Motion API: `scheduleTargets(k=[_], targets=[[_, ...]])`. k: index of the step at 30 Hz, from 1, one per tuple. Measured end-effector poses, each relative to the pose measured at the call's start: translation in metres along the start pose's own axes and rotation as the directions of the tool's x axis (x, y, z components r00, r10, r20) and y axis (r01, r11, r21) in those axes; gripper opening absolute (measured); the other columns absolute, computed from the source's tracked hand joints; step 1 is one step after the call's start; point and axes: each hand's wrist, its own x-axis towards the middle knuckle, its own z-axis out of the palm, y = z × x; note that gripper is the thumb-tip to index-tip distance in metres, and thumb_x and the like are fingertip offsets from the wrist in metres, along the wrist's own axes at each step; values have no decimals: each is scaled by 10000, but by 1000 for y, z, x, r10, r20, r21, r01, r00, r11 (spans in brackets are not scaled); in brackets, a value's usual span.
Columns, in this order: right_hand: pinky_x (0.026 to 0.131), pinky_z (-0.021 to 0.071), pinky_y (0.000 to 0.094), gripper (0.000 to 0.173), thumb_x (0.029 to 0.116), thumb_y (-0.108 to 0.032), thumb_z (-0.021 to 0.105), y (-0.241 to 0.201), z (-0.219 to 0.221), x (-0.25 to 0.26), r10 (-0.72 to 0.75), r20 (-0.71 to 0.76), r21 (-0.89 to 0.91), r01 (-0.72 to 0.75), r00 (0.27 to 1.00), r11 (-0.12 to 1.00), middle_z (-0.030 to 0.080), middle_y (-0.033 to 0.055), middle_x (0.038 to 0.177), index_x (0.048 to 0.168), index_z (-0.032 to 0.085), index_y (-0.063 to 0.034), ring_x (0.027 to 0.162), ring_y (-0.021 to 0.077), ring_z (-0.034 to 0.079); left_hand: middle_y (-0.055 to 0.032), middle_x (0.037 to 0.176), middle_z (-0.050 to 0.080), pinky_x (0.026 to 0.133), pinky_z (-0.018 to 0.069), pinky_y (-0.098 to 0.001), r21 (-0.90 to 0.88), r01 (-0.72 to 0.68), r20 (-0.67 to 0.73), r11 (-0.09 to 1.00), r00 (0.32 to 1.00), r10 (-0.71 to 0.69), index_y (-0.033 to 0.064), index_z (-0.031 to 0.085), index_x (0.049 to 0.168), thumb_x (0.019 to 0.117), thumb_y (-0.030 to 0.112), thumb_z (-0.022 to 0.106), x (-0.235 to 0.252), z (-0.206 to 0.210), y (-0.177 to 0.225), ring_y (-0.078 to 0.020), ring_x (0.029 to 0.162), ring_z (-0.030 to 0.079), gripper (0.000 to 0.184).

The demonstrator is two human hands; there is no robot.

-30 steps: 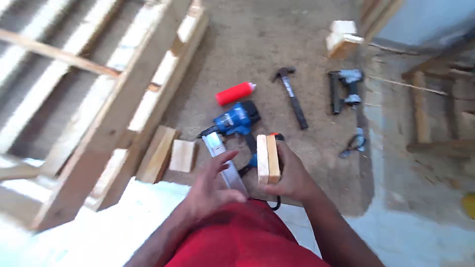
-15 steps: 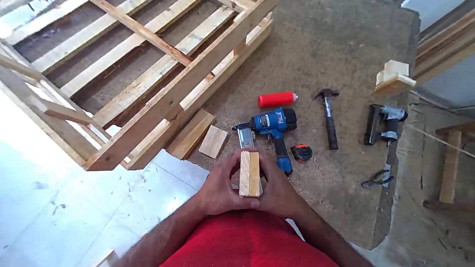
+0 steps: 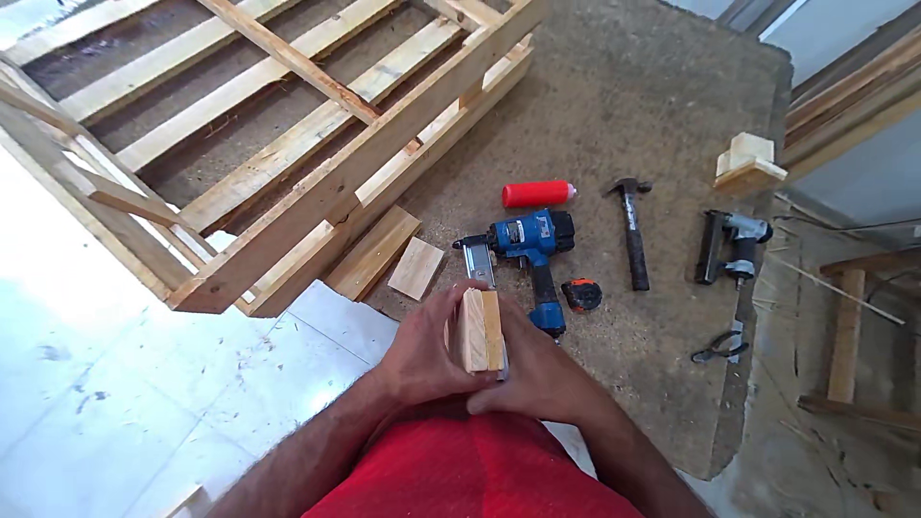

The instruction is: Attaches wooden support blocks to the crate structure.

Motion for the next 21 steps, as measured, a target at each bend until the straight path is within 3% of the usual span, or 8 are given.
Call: scheduleTargets(k=[2, 3, 5, 7, 8, 11, 15, 21], targets=[[1046, 555, 431, 1233, 634, -712, 841, -4, -13, -8, 26, -1, 160, -25, 1000, 987, 500, 15, 1535, 1617, 321, -178, 1316, 144, 573, -37, 1309, 646, 1023, 561, -419, 194, -38, -44, 980, 998, 48, 137, 554, 1413, 547, 385, 961, 2, -8, -1, -153, 1203, 632, 988], [1009, 594, 411, 1146, 686, -754, 789, -8, -15, -10, 44, -41, 251, -33, 998, 967, 609, 8, 1435, 1577, 402, -146, 1246, 143, 638, -54, 1332, 637, 1053, 534, -451, 273, -60, -45, 960, 996, 75, 115, 566, 1388, 548, 380, 957, 2, -12, -2, -188, 1232, 615, 964], [846, 659, 368, 908, 789, -762, 700, -18, -7, -3, 141, -131, 243, -106, 981, 964, 755, -23, 1154, 1422, 572, -124, 1006, 105, 742, -74, 1350, 640, 1090, 485, -495, 420, -130, -22, 898, 988, 154, 80, 597, 1336, 594, 421, 919, 1, -14, -2, -235, 1260, 602, 878], [641, 635, 374, 595, 816, -648, 755, -26, 9, 13, 233, -177, 126, -213, 956, 969, 734, -45, 844, 1152, 672, -164, 732, 91, 718, -79, 1337, 653, 1079, 482, -504, 506, -183, 0, 843, 977, 213, 76, 623, 1306, 650, 458, 868, 2, -10, -3, -246, 1243, 614, 798], [593, 606, 391, 501, 845, -581, 764, -26, 15, 20, 246, -182, 94, -232, 952, 968, 695, -24, 776, 1079, 660, -151, 671, 114, 688, -74, 1337, 653, 1068, 486, -509, 539, -179, 4, 823, 978, 210, 86, 626, 1301, 658, 472, 856, 2, -8, -5, -249, 1239, 616, 784], [626, 632, 389, 326, 929, -396, 718, -11, 22, 28, 218, -114, 284, -179, 969, 942, 742, 16, 863, 1125, 677, -138, 728, 148, 727, -35, 1386, 624, 1066, 463, -506, 628, -116, 52, 769, 993, 107, 141, 608, 1355, 667, 578, 831, -4, -18, -6, -241, 1261, 587, 845], [695, 642, 435, 396, 955, -321, 692, 13, 10, 17, 119, 10, 683, -94, 993, 724, 734, 154, 1028, 1247, 649, -58, 820, 251, 735, -64, 1366, 601, 1050, 472, -536, 604, -65, 64, 794, 997, 33, 159, 578, 1399, 665, 599, 826, -35, -61, -6, -271, 1271, 560, 891], [731, 633, 373, 403, 911, -341, 750, 20, 17, 14, 47, 95, 830, -105, 994, 548, 738, 124, 997, 1204, 675, -75, 834, 179, 732, -34, 1411, 559, 1093, 504, -413, 403, -60, 0, 913, 998, 65, 137, 517, 1409, 648, 561, 872, -65, -69, -11, -165, 1317, 540, 941]])
